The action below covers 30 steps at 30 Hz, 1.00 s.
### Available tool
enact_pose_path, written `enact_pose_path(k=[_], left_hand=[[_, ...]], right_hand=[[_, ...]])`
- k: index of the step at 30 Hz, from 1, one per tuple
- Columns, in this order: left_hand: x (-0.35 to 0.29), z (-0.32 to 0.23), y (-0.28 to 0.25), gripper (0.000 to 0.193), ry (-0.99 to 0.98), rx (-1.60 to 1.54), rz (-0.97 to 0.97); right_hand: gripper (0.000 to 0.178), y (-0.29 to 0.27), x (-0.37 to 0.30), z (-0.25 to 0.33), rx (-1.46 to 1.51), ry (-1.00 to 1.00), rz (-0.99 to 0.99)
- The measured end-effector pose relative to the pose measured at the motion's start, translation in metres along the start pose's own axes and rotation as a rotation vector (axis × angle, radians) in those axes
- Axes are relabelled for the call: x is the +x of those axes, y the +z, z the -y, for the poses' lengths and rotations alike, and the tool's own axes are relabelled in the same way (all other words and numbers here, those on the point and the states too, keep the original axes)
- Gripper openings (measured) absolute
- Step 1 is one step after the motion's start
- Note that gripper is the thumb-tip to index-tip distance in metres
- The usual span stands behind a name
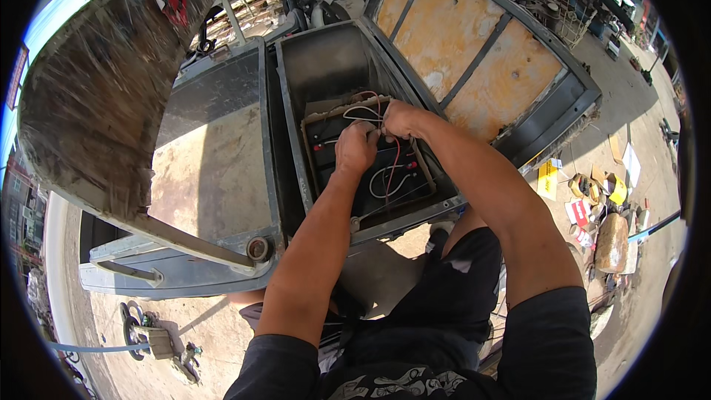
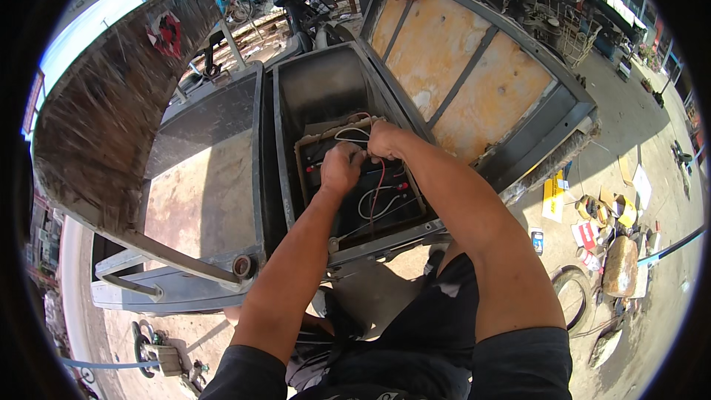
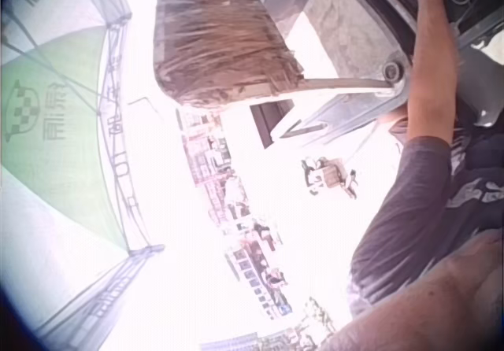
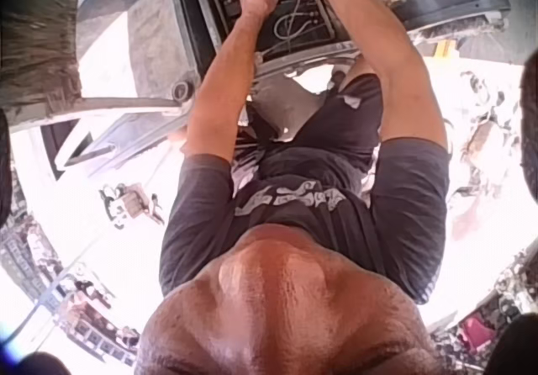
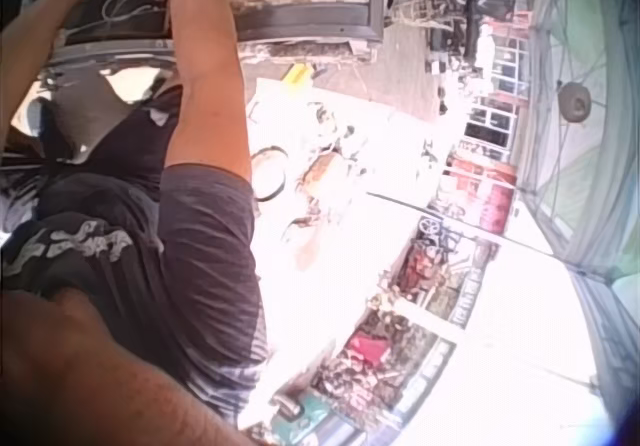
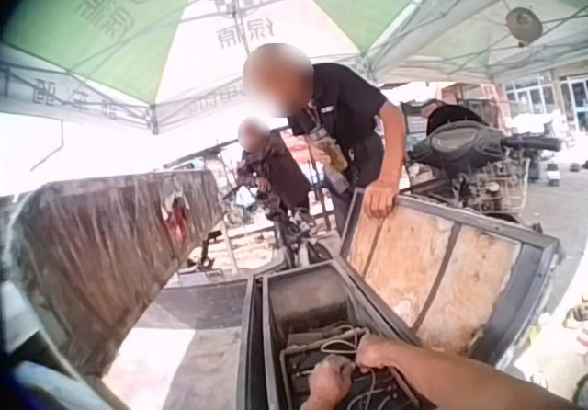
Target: The person works on the electrical wiring inside a compartment of a three-wheeled vehicle. They use pliers to strip wire insulation and connect wires to a battery terminal.
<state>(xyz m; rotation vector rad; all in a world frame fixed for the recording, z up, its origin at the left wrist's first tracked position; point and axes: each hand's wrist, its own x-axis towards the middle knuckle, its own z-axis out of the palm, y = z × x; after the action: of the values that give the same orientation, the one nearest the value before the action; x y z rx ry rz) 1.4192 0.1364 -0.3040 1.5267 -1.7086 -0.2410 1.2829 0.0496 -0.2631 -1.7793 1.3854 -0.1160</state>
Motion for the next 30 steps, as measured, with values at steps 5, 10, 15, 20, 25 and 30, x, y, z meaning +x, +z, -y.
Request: enact_pose_path(k=[5,10,15,20,25,30], left_hand=[[0.004,0.01,0.018,0.019,-0.251,-0.286,0.102],[0.008,0.003,0.009,0.022,-0.854,-0.864,0.33],[0.009,0.03,0.009,0.019,-1.154,-1.378,0.455],[0.003,0.004,0.009,0.009,-0.571,-0.318,0.103],[-0.005,-0.021,-0.011,0.022,-0.095,0.096,-0.017],[-0.002,-0.017,-0.013,0.018,0.001,0.12,0.018]], right_hand=[[0.01,0.005,0.016,-0.014,-0.112,-0.059,-0.084],[0.025,0.004,0.009,-0.011,-0.266,-0.241,-0.067],[0.009,0.012,-0.001,0.002,-0.433,-0.284,-0.141],[0.008,0.007,0.012,-0.012,-0.21,-0.126,-0.186],[0.008,0.0,-0.002,-0.001,-0.158,-0.073,-0.152],[0.008,-0.001,0.002,-0.003,-0.074,-0.086,-0.113]])
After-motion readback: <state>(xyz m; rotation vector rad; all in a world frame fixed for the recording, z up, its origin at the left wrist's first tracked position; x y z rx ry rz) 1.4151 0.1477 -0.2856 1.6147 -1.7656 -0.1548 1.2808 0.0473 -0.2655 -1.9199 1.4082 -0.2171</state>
